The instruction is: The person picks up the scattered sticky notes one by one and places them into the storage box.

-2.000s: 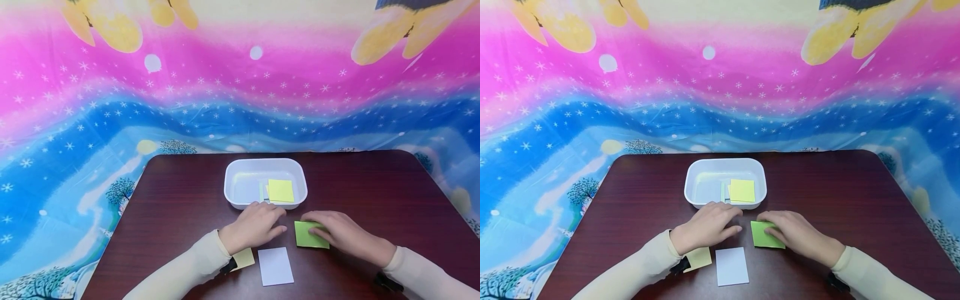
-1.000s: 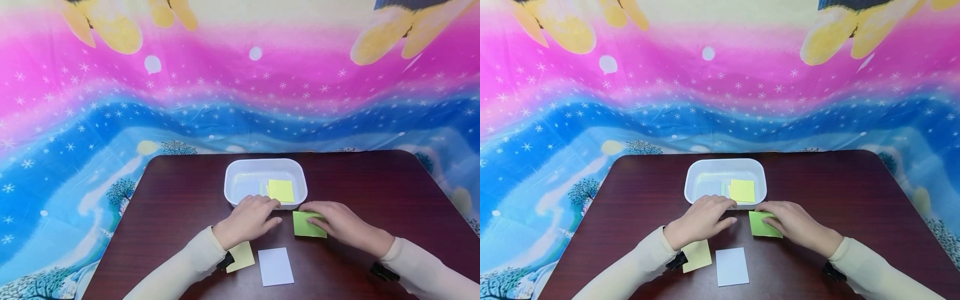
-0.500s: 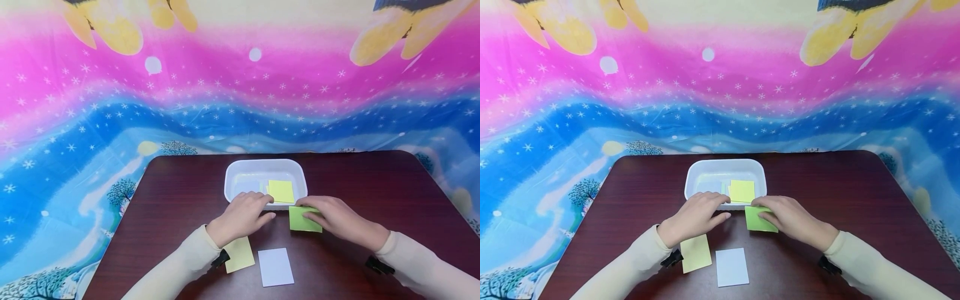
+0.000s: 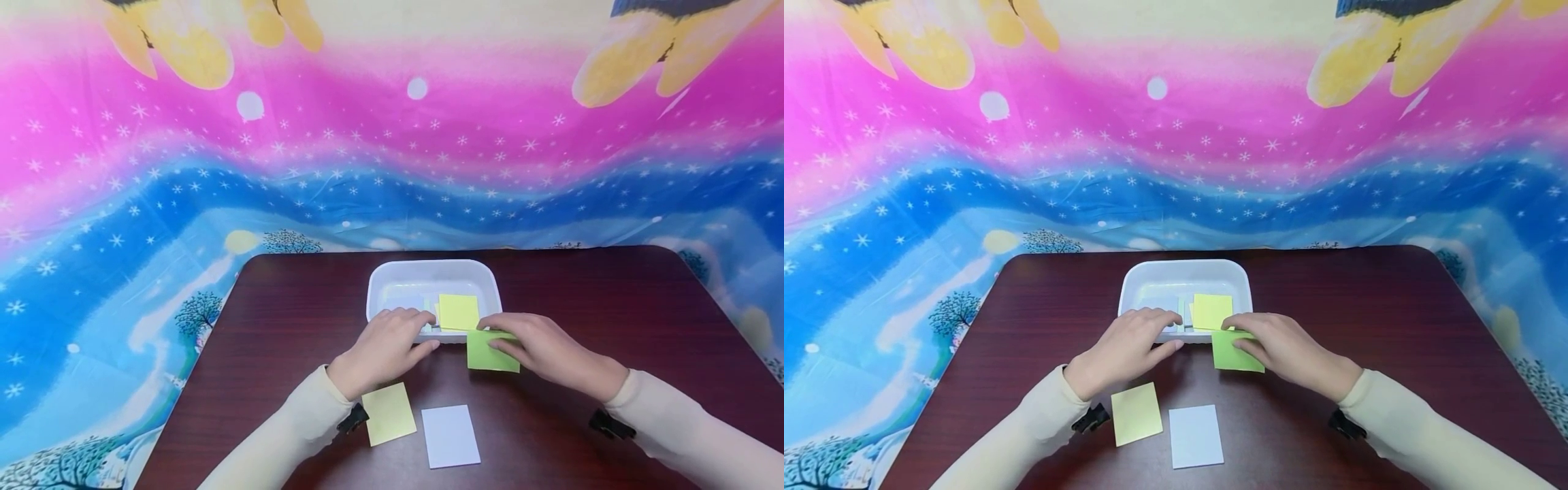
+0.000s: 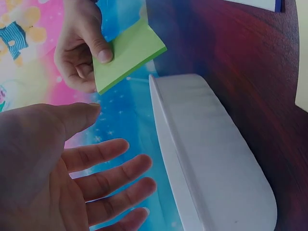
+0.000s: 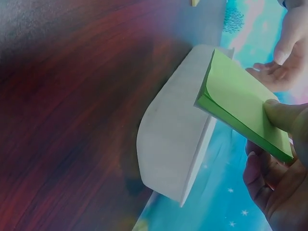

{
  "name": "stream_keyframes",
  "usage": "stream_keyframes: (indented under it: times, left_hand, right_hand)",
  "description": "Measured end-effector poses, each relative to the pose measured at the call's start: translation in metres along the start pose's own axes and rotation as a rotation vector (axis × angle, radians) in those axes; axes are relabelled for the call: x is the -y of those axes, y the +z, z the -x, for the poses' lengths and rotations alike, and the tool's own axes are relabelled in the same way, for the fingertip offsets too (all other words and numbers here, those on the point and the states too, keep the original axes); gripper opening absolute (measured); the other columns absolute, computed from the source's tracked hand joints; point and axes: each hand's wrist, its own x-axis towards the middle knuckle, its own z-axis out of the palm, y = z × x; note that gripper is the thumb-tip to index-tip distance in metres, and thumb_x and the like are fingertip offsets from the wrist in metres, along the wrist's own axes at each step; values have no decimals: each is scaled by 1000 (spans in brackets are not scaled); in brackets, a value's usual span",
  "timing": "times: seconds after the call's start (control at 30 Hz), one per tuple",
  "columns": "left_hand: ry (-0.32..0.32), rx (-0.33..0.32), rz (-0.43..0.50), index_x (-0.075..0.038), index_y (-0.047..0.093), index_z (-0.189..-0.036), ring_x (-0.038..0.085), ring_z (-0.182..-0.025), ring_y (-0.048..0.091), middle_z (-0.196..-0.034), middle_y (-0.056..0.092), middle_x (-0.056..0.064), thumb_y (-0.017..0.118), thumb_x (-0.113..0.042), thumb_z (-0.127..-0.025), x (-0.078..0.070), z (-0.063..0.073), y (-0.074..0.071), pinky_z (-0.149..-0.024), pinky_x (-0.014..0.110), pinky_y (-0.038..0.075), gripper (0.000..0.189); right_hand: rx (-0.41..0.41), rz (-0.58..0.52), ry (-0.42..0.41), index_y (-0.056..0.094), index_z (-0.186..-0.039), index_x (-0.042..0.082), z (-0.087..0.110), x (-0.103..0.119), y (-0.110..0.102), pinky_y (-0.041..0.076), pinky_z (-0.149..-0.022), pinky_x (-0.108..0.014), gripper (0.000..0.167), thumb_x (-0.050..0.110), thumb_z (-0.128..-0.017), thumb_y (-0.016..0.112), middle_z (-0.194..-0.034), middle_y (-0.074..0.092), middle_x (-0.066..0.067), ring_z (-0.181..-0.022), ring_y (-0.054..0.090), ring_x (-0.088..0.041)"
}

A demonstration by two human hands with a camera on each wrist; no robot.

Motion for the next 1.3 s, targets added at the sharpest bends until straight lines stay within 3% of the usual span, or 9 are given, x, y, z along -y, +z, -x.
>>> stream_keyframes:
  times: [0.57,1.3]
  left_hand:
    - [-54,-3,29,-15,66,-127,18,-102,70,-117,74,1,64,-40,-99,13,-2,-1,-84,38,57,38]
    - [-94,-33,71,-14,66,-126,20,-107,70,-119,74,3,66,-37,-98,22,-7,-6,-88,41,57,36]
  right_hand:
    - [59,-86,68,67,-125,17,-17,-1,-1,57,-78,-29,37,16,-89,77,-115,73,4,-89,62,-5]
    - [-3,-151,10,66,-125,17,-51,2,0,57,-78,-29,37,11,-90,76,-115,73,2,-89,63,-8]
